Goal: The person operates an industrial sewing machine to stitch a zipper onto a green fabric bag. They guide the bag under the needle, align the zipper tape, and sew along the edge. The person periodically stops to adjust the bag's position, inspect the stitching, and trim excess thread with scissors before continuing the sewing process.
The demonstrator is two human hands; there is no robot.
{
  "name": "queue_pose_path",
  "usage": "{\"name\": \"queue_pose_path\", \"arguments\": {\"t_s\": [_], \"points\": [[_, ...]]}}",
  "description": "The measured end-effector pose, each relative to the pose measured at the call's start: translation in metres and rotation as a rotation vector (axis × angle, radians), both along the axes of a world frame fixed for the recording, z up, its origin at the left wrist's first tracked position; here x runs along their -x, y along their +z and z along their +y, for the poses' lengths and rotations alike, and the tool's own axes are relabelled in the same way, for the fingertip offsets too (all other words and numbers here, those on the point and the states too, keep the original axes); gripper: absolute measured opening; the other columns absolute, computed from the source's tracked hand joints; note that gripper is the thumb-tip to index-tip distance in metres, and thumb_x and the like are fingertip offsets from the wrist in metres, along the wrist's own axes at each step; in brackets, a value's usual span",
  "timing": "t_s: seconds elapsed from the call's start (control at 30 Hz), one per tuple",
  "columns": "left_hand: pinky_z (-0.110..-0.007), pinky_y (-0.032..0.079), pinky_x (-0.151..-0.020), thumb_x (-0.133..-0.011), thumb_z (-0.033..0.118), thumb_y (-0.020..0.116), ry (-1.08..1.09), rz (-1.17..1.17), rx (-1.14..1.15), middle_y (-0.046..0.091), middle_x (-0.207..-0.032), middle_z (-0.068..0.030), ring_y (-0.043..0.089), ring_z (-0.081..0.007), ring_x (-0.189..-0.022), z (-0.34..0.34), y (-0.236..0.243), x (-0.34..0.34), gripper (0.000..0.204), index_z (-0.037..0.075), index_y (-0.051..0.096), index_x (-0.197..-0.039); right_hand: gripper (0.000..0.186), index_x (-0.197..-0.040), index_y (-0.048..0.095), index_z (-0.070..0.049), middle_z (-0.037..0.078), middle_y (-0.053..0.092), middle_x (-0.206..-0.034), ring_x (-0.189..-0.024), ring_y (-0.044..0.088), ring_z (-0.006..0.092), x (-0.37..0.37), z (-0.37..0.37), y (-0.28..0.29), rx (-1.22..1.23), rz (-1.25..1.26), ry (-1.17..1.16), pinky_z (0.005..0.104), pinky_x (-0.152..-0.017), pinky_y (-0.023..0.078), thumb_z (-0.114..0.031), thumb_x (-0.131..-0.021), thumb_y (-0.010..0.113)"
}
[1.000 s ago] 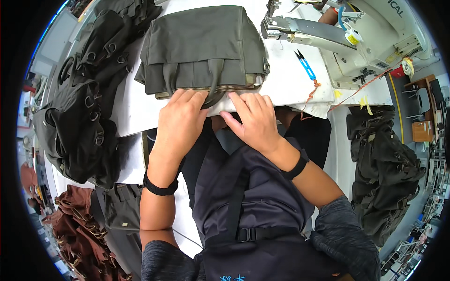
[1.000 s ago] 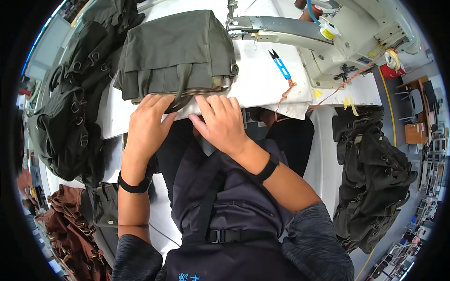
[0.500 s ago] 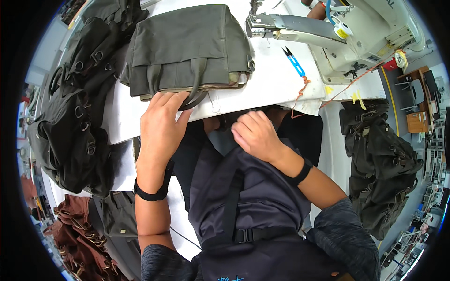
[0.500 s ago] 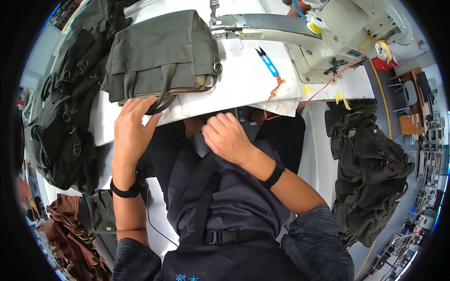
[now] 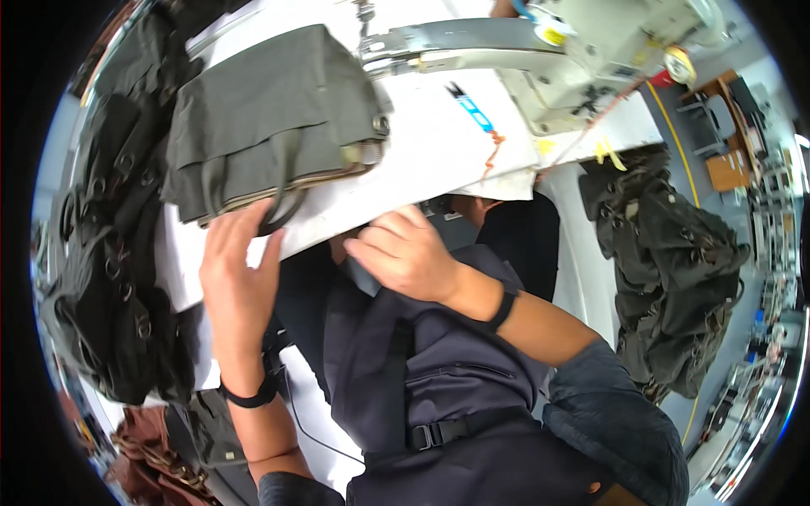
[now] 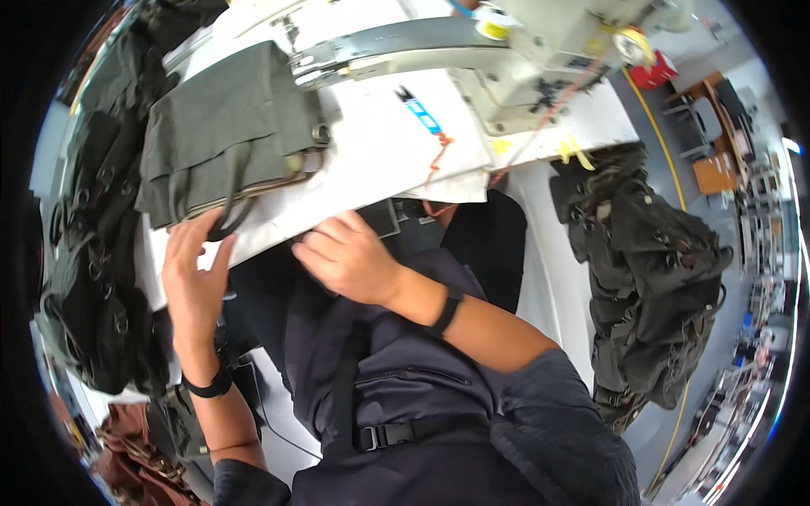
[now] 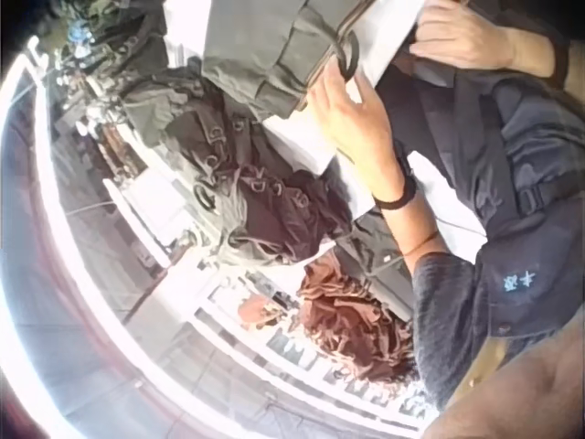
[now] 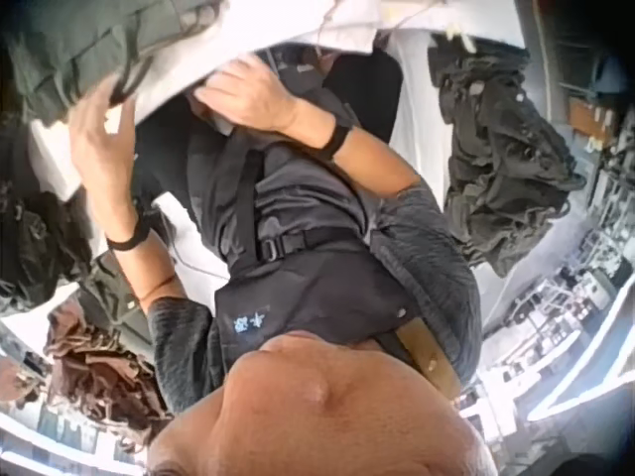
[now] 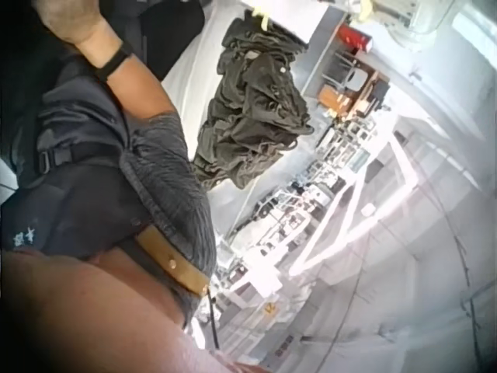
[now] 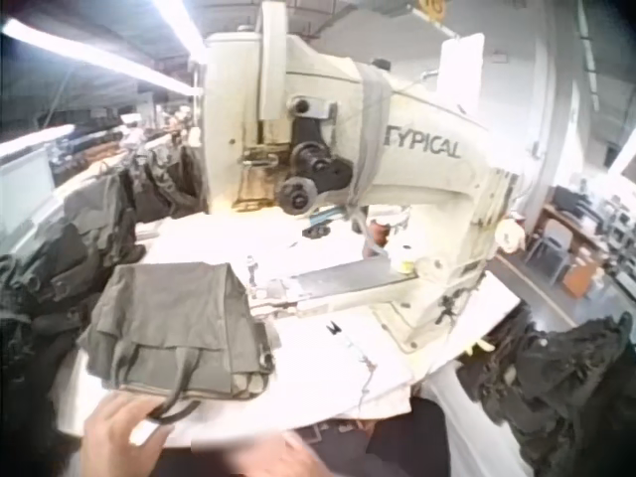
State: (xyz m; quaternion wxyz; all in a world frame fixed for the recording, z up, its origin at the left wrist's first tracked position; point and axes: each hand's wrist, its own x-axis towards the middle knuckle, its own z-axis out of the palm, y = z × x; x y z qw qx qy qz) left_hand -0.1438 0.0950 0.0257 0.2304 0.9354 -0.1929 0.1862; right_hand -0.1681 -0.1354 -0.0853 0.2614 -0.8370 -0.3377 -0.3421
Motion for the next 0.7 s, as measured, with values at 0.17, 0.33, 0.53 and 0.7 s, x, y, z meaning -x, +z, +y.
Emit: {"name": "queue_pose_path", "arguments": {"t_s": [0.17, 0.33, 0.53, 0.7], "points": [[-0.039, 0.057, -0.080, -0.085, 0.001, 0.081, -0.050, 0.071, -0.031, 0.074, -0.097, -0.0118, 0.070, -0.0309, -0.090, 0.001, -0.011, 0.028, 0.027, 0.004, 0.075, -0.111, 0.023, -0.110, 0.070, -0.004, 0.009, 0.070, -0.097, -0.085, 0.072, 0.0286, 0.060, -0.049, -0.039, 0.359, 0.742, -0.201, 0.0425, -0.076, 0.053, -0.017, -0.090, 0.070], [-0.038, 0.057, -0.080, -0.081, -0.004, 0.083, -0.041, -0.026, 0.093, 0.076, -0.098, -0.0122, 0.071, -0.0293, -0.088, -0.002, 0.007, 0.039, 0.031, 0.002, 0.076, -0.111, 0.020, -0.107, 0.070, -0.001, 0.008, 0.071, -0.081, -0.065, 0.068, 0.0171, 0.052, -0.020, 0.024, -0.551, 1.048, -0.078, 0.0327, -0.062, 0.054, -0.020, -0.102, 0.070], [-0.037, 0.056, -0.081, -0.080, -0.007, 0.083, -0.038, -0.113, 0.122, 0.076, -0.098, -0.0114, 0.071, -0.0282, -0.087, -0.012, 0.026, 0.038, 0.033, 0.002, 0.076, -0.111, 0.036, -0.130, 0.063, 0.006, 0.011, 0.073, -0.090, -0.060, 0.062, 0.0093, 0.019, -0.001, 0.034, -1.360, 1.532, 0.272, 0.0228, -0.051, 0.048, -0.022, -0.108, 0.061], [-0.031, 0.055, -0.069, -0.081, -0.006, 0.084, -0.011, -0.235, 0.167, 0.077, -0.099, -0.0112, 0.072, -0.0256, -0.090, -0.012, 0.030, 0.043, 0.032, 0.002, 0.077, -0.110, 0.029, -0.117, 0.065, 0.001, 0.012, 0.073, -0.094, -0.060, 0.061, 0.0088, 0.019, 0.008, 0.034, -1.536, 1.547, 0.237, 0.0230, -0.050, 0.046, -0.026, -0.109, 0.062]]}}
